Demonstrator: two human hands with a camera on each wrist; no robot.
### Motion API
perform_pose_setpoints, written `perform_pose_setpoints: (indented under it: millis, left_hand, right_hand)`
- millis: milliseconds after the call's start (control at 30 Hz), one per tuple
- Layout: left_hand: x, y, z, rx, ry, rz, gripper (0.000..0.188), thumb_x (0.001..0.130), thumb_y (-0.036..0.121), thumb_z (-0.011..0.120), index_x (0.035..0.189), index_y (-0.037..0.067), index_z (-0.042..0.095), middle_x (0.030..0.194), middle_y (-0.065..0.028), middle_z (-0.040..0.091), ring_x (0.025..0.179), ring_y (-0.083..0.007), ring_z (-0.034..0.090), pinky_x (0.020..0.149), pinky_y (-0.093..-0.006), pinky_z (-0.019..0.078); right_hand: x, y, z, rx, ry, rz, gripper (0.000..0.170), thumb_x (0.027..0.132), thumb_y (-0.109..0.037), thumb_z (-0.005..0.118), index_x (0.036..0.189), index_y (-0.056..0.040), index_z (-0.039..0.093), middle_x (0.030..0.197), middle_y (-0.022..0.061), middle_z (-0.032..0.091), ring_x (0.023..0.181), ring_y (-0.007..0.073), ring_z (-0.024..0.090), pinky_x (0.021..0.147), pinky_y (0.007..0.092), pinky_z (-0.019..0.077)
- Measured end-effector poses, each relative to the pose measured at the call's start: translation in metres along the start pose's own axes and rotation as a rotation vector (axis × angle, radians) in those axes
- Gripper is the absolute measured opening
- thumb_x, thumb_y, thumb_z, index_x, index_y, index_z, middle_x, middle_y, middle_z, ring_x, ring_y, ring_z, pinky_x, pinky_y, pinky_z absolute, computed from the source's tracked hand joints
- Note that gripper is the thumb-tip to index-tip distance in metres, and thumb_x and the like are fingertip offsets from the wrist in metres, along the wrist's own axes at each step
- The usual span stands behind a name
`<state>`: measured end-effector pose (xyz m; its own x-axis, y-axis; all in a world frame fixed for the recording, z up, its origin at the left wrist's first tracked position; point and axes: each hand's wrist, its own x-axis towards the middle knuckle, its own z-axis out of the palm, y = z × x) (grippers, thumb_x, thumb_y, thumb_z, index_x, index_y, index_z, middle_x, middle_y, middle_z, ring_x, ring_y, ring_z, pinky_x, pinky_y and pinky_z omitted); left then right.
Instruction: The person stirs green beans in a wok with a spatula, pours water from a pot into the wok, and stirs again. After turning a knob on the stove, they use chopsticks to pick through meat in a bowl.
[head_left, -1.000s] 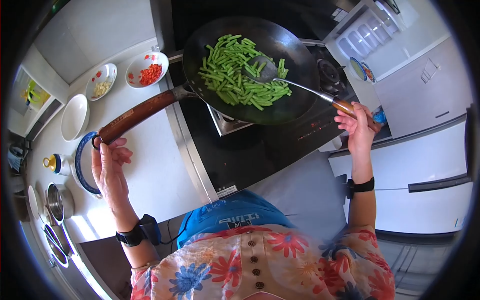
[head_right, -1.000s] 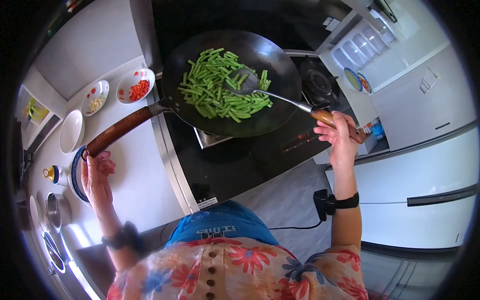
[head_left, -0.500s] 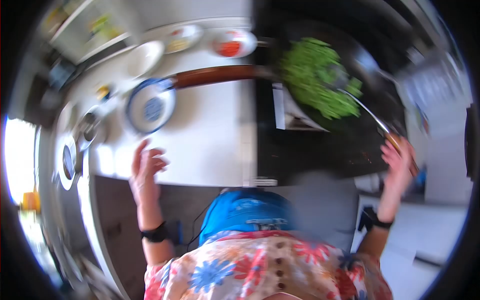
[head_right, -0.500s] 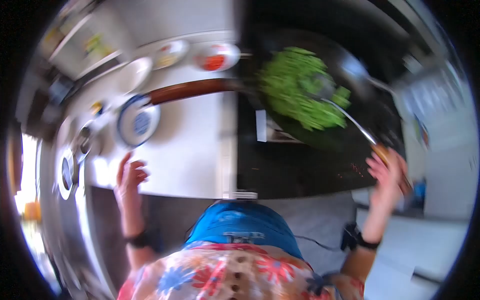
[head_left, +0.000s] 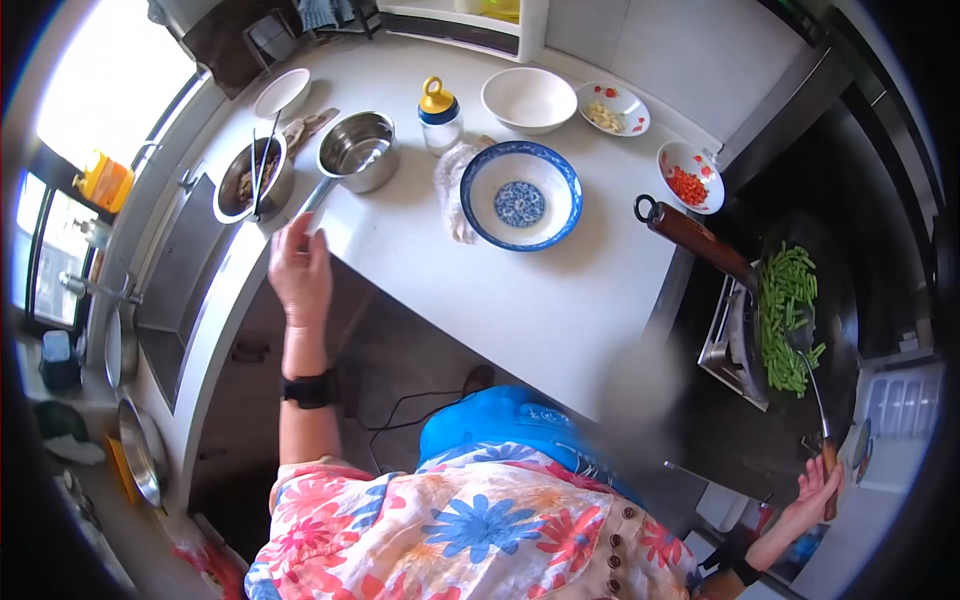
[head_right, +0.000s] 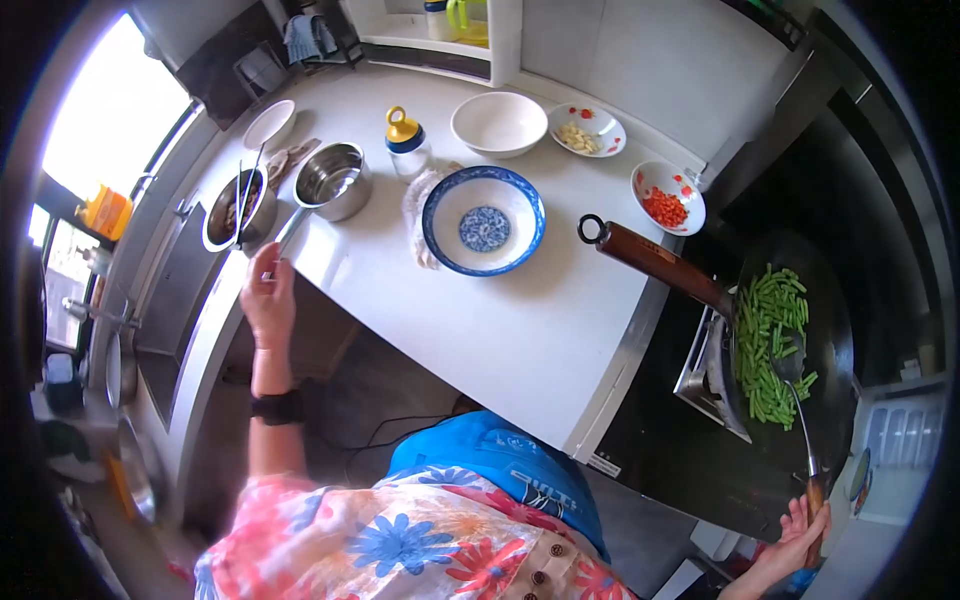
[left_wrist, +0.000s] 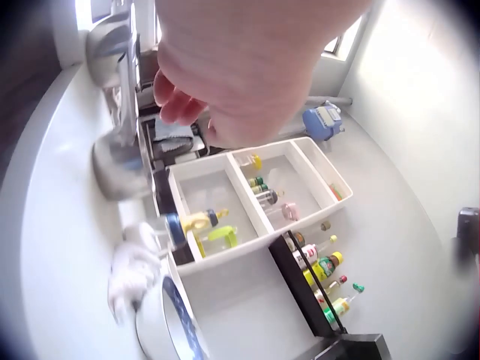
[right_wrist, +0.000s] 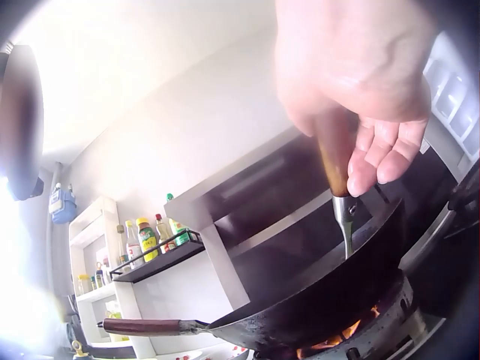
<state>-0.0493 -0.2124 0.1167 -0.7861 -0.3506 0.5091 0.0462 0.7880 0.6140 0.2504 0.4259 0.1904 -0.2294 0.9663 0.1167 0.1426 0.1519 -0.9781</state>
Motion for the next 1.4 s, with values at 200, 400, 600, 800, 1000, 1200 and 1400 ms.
perform_pose_setpoints:
  millis: [200, 400, 600, 800, 1000, 1200, 1400]
  left_hand:
    - [0.060, -0.080, -0.010, -0.056, -0.624, -0.366, 0.041, 0.078, 0.013, 0.060, 0.116, 0.002, 0.047, 0.082, -0.0063, 0.059, 0.061, -0.0124, 0.056, 0.052, -0.0245, 0.0464]
    - [0.055, -0.152, 0.024, -0.439, -0.834, -0.183, 0.039, 0.087, 0.020, 0.051, 0.120, 0.000, 0.044, 0.062, -0.0038, 0.054, 0.037, -0.0074, 0.041, 0.032, -0.0196, 0.0306]
    - [0.038, -0.131, 0.033, -0.950, -0.673, -0.691, 0.026, 0.089, 0.012, 0.047, 0.113, 0.001, 0.047, 0.059, -0.0007, 0.044, 0.035, -0.0064, 0.032, 0.032, -0.0192, 0.0258]
    - [-0.014, -0.105, 0.017, -0.950, -0.628, -0.558, 0.021, 0.089, 0.008, 0.046, 0.108, -0.001, 0.049, 0.057, 0.0010, 0.039, 0.038, -0.0052, 0.030, 0.034, -0.0184, 0.0236]
    - [-0.082, -0.087, -0.021, -0.924, -0.494, -0.618, 0.023, 0.088, 0.007, 0.046, 0.110, -0.002, 0.048, 0.060, -0.0009, 0.042, 0.038, -0.0057, 0.033, 0.034, -0.0179, 0.0271]
    - [-0.140, -0.042, -0.062, -0.930, -0.556, -0.574, 0.029, 0.086, 0.008, 0.050, 0.112, -0.002, 0.045, 0.059, -0.0017, 0.044, 0.036, -0.0068, 0.035, 0.030, -0.0180, 0.0264]
    - [-0.176, 0.033, -0.074, -0.891, -0.723, -0.590, 0.031, 0.082, 0.009, 0.055, 0.109, -0.002, 0.045, 0.055, -0.0023, 0.044, 0.032, -0.0093, 0.035, 0.029, -0.0200, 0.0271]
  right_hand:
    - [-0.026, -0.023, 0.017, 0.020, 0.014, 0.078, 0.047, 0.081, -0.040, 0.057, 0.114, -0.0087, 0.048, 0.099, 0.0145, 0.062, 0.086, 0.0216, 0.062, 0.067, 0.0271, 0.0451]
    - [-0.061, -0.062, 0.054, 0.065, 0.063, 0.064, 0.039, 0.079, -0.030, 0.063, 0.106, -0.0058, 0.051, 0.091, 0.0166, 0.062, 0.073, 0.0221, 0.065, 0.055, 0.0239, 0.0467]
    - [-0.044, -0.071, 0.045, 0.033, -0.069, -0.169, 0.026, 0.083, -0.018, 0.059, 0.104, -0.0025, 0.054, 0.086, 0.0147, 0.062, 0.072, 0.0201, 0.065, 0.058, 0.0231, 0.0477]
    - [-0.012, -0.114, 0.024, -0.214, -0.215, -0.458, 0.013, 0.081, -0.007, 0.058, 0.093, -0.0014, 0.059, 0.084, 0.0052, 0.061, 0.072, 0.0139, 0.063, 0.061, 0.0204, 0.0443]
    - [0.052, -0.165, -0.032, -0.534, -0.240, -0.510, 0.028, 0.079, -0.031, 0.059, 0.091, -0.0062, 0.060, 0.076, 0.0023, 0.061, 0.058, 0.0081, 0.060, 0.052, 0.0170, 0.0415]
    - [0.112, -0.139, -0.030, -0.217, -0.486, -0.110, 0.027, 0.078, -0.032, 0.059, 0.090, -0.0073, 0.059, 0.072, 0.0080, 0.063, 0.054, 0.0095, 0.061, 0.048, 0.0184, 0.0449]
    - [0.107, -0.111, -0.005, 0.013, -0.582, -0.340, 0.023, 0.081, -0.026, 0.059, 0.094, -0.0072, 0.060, 0.080, 0.0065, 0.063, 0.060, 0.0120, 0.063, 0.051, 0.0192, 0.0454]
